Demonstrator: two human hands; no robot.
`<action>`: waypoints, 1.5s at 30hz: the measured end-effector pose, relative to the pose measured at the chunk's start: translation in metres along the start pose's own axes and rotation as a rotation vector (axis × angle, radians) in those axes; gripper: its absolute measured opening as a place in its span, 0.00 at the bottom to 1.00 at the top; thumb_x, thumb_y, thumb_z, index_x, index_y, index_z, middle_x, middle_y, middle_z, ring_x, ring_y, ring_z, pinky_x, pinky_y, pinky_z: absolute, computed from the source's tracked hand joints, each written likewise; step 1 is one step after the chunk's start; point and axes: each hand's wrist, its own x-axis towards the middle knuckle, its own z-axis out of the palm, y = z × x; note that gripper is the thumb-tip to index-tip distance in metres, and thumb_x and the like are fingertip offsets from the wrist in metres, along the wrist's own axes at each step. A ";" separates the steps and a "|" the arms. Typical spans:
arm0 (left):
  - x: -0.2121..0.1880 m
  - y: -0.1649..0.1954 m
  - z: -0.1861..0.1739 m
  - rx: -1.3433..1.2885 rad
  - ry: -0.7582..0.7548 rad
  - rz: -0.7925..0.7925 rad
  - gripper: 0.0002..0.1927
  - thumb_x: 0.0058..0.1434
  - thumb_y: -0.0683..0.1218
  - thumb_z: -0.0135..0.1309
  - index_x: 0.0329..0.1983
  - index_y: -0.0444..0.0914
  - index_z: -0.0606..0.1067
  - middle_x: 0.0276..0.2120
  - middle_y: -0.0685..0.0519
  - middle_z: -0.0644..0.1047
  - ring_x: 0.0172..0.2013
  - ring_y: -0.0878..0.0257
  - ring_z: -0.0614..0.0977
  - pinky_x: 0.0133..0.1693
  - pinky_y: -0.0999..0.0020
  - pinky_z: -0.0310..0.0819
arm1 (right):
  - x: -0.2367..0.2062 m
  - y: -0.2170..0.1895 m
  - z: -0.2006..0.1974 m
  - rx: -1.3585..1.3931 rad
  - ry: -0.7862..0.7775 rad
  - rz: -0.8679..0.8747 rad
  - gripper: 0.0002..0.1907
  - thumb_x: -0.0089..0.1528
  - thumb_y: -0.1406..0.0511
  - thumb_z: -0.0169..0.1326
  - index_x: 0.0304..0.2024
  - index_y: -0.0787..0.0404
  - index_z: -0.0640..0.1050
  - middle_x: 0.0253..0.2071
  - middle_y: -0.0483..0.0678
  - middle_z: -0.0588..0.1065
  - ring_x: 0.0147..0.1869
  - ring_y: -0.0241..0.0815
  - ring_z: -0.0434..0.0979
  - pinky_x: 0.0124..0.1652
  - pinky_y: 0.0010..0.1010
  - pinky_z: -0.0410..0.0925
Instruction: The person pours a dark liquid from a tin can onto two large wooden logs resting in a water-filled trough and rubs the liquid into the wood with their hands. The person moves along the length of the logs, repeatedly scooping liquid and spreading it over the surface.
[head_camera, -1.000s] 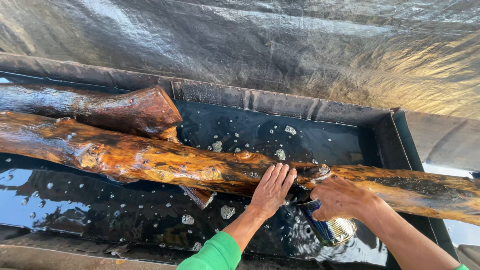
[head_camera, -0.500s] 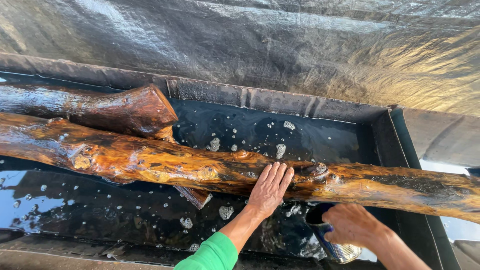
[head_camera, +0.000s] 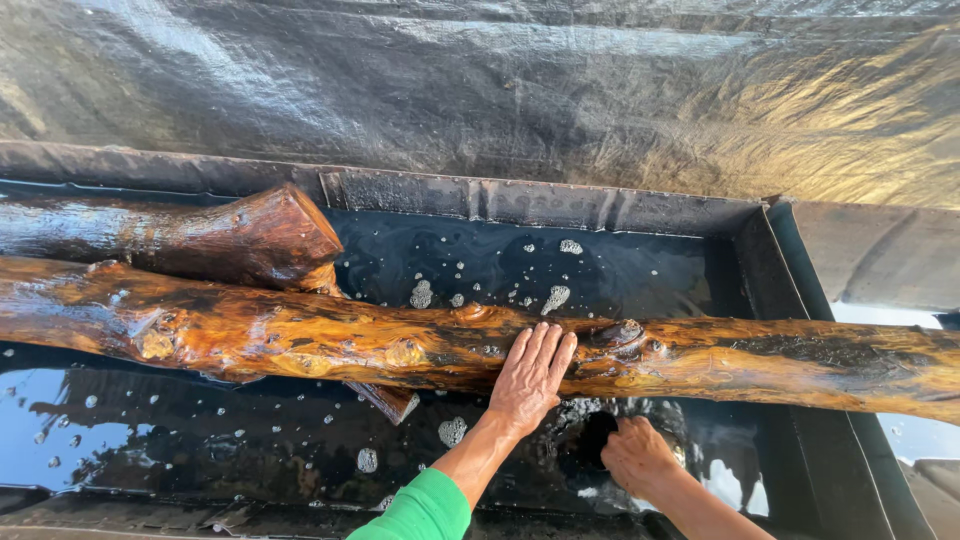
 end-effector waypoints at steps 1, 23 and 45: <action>0.000 0.001 0.000 0.018 0.001 0.001 0.57 0.53 0.53 0.66 0.78 0.38 0.45 0.75 0.41 0.54 0.74 0.45 0.52 0.72 0.50 0.39 | 0.003 -0.002 0.003 -0.022 0.040 -0.015 0.11 0.63 0.63 0.51 0.35 0.58 0.83 0.42 0.50 0.78 0.58 0.55 0.71 0.55 0.47 0.63; 0.008 0.008 0.005 -0.078 -0.019 -0.020 0.58 0.52 0.51 0.68 0.78 0.38 0.46 0.74 0.41 0.55 0.74 0.44 0.53 0.72 0.48 0.40 | -0.124 0.004 -0.131 0.485 0.293 0.075 0.19 0.60 0.50 0.60 0.40 0.58 0.78 0.41 0.47 0.75 0.48 0.49 0.76 0.49 0.42 0.71; -0.006 -0.005 -0.018 0.099 -0.027 0.002 0.58 0.52 0.58 0.66 0.76 0.31 0.48 0.73 0.41 0.57 0.74 0.47 0.53 0.72 0.53 0.40 | -0.092 0.011 -0.266 0.046 0.119 0.106 0.18 0.54 0.52 0.63 0.31 0.60 0.83 0.32 0.54 0.80 0.44 0.55 0.82 0.44 0.46 0.74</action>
